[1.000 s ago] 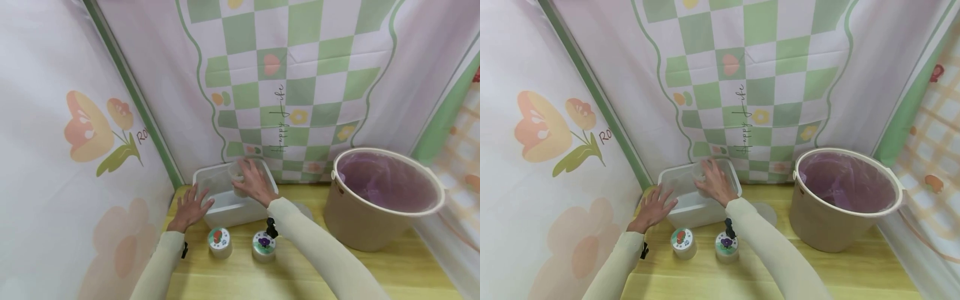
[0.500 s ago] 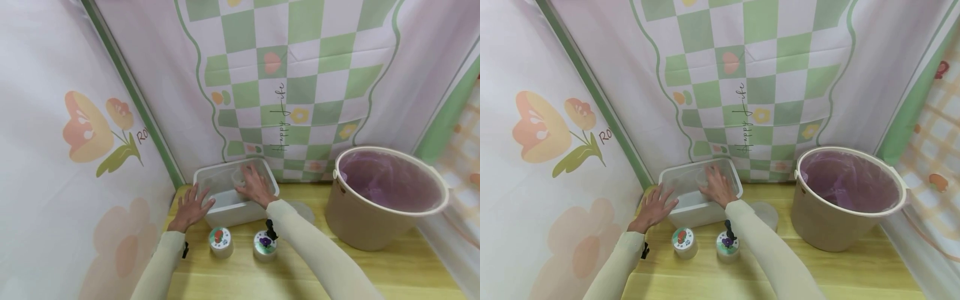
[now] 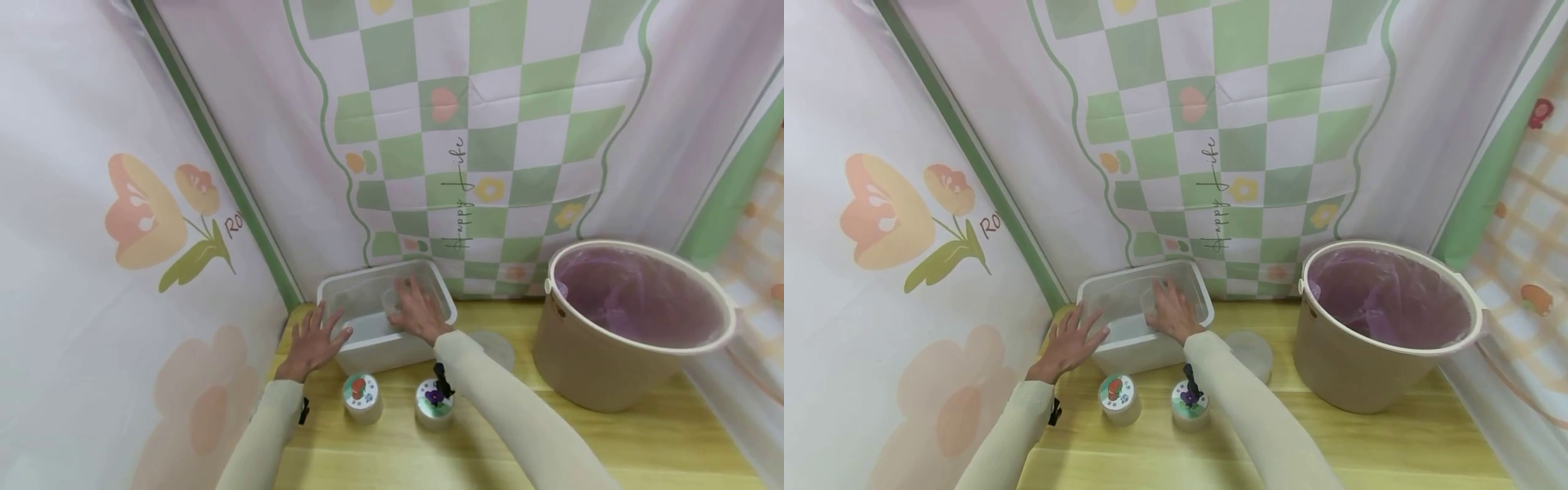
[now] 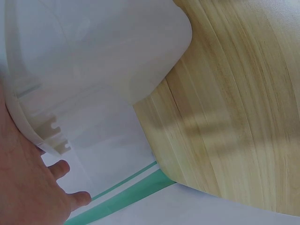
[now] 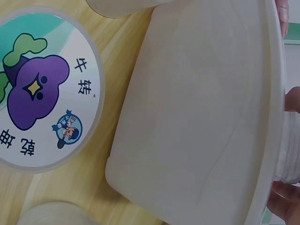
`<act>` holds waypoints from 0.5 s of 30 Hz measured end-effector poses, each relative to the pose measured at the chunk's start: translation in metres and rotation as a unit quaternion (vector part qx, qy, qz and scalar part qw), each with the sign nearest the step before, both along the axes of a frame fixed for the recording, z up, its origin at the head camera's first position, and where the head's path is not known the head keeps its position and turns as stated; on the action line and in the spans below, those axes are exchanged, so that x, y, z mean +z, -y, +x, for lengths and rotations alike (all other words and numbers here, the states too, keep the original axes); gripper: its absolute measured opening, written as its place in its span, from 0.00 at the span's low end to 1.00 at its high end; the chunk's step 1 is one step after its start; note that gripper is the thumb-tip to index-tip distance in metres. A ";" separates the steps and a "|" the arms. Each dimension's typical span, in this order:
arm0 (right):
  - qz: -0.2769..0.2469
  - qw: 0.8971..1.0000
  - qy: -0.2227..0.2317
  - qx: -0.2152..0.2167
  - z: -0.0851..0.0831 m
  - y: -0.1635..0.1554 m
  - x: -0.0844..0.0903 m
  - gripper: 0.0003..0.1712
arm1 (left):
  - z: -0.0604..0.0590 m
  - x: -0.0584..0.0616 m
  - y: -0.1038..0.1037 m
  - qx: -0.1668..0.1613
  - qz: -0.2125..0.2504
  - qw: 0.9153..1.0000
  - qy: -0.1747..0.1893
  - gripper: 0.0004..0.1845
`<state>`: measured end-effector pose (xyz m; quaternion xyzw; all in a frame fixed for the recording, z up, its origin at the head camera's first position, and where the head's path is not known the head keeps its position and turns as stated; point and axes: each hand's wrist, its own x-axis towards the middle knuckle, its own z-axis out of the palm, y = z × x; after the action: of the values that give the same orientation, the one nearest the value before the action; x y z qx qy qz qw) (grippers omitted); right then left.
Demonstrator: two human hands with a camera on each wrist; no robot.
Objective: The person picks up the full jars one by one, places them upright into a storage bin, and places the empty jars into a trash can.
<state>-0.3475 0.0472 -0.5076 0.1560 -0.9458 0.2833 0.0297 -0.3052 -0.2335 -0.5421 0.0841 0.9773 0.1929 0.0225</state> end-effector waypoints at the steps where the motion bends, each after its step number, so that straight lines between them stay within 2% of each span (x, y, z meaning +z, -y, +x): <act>1: 0.001 1.000 -0.001 0.000 0.000 0.000 -0.001 0.54 | 0.000 0.000 0.000 0.000 0.000 1.000 -0.001 0.40; 5: -0.006 1.000 0.002 -0.006 0.002 0.000 -0.002 0.53 | 0.002 0.002 -0.001 -0.002 0.005 1.000 0.001 0.40; 15: -0.040 0.997 0.052 -0.030 0.002 -0.002 -0.013 0.59 | 0.002 0.002 -0.002 0.000 0.000 1.000 0.004 0.40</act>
<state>-0.3452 0.0491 -0.5207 0.1118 -0.9381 0.3278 -0.0047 -0.3035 -0.2313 -0.5404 0.0831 0.9773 0.1929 0.0266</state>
